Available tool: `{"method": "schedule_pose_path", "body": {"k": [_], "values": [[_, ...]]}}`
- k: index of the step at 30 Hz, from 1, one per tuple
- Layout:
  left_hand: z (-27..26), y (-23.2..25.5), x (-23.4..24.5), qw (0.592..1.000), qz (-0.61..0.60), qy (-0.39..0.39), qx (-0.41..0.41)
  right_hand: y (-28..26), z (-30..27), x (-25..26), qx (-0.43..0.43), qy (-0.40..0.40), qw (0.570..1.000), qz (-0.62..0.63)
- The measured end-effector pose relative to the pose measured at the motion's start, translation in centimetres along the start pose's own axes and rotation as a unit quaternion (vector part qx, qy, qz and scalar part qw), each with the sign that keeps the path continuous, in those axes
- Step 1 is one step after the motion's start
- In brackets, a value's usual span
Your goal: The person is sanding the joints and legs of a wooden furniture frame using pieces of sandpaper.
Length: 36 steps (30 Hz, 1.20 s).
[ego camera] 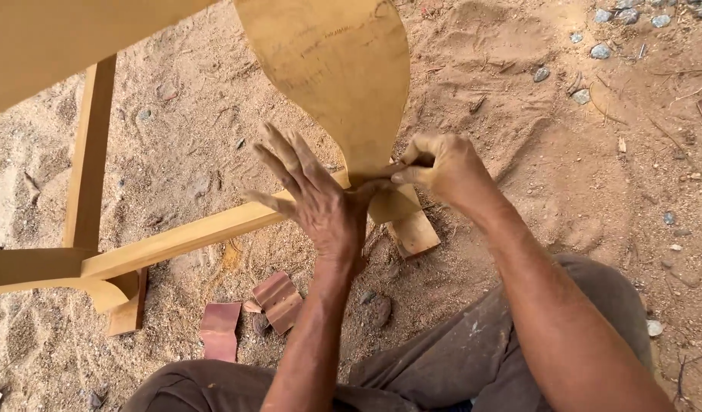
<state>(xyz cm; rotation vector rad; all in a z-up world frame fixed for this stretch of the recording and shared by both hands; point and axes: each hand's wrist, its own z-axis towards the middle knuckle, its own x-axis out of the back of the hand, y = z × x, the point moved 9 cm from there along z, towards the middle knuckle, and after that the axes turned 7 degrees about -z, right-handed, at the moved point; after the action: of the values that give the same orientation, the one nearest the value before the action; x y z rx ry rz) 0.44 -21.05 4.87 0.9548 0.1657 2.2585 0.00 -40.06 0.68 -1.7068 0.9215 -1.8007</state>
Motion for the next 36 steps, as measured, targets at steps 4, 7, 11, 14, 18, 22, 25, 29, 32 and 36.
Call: {"method": "schedule_pose_path", "body": {"k": [4,7,11,14,18,22,25,29,32,36], "values": [[-0.7,-0.6,-1.2,1.000,-0.007,0.000,-0.014,-0.2,0.0,0.6,-0.009,0.012,0.994,0.106],[-3.8,-3.1,-5.0,0.962,0.257,-0.081,0.052,1.1,0.1,-0.5,-0.041,-0.012,0.998,-0.041],[-1.3,-0.4,-2.2,0.999,0.029,-0.026,0.026,1.8,0.2,-1.6,-0.043,-0.048,0.996,-0.060],[1.2,1.5,-0.3,0.998,0.040,0.008,-0.043,0.2,0.7,-1.1,0.050,-0.007,0.998,-0.024],[-0.4,-0.1,-2.4,0.999,0.035,-0.022,-0.010,2.0,1.2,-1.6,-0.034,-0.014,0.998,-0.052],[-2.4,-1.4,-4.4,0.992,0.054,-0.096,0.056,2.6,1.1,-2.5,-0.058,-0.052,0.994,-0.079],[0.3,-0.6,-1.6,0.997,0.082,-0.017,0.004,0.3,0.9,-1.0,0.019,-0.006,0.993,-0.120],[0.6,-0.2,-1.2,0.999,0.026,-0.012,-0.030,0.4,0.7,-0.5,-0.015,-0.008,1.000,0.021],[-2.7,-0.9,-3.8,0.998,0.043,-0.051,0.020,2.1,0.9,-1.3,-0.042,-0.018,0.999,-0.012],[-3.1,-0.5,-4.1,0.995,0.036,-0.084,0.030,0.6,0.0,-1.2,-0.071,-0.051,0.986,-0.143]]}}
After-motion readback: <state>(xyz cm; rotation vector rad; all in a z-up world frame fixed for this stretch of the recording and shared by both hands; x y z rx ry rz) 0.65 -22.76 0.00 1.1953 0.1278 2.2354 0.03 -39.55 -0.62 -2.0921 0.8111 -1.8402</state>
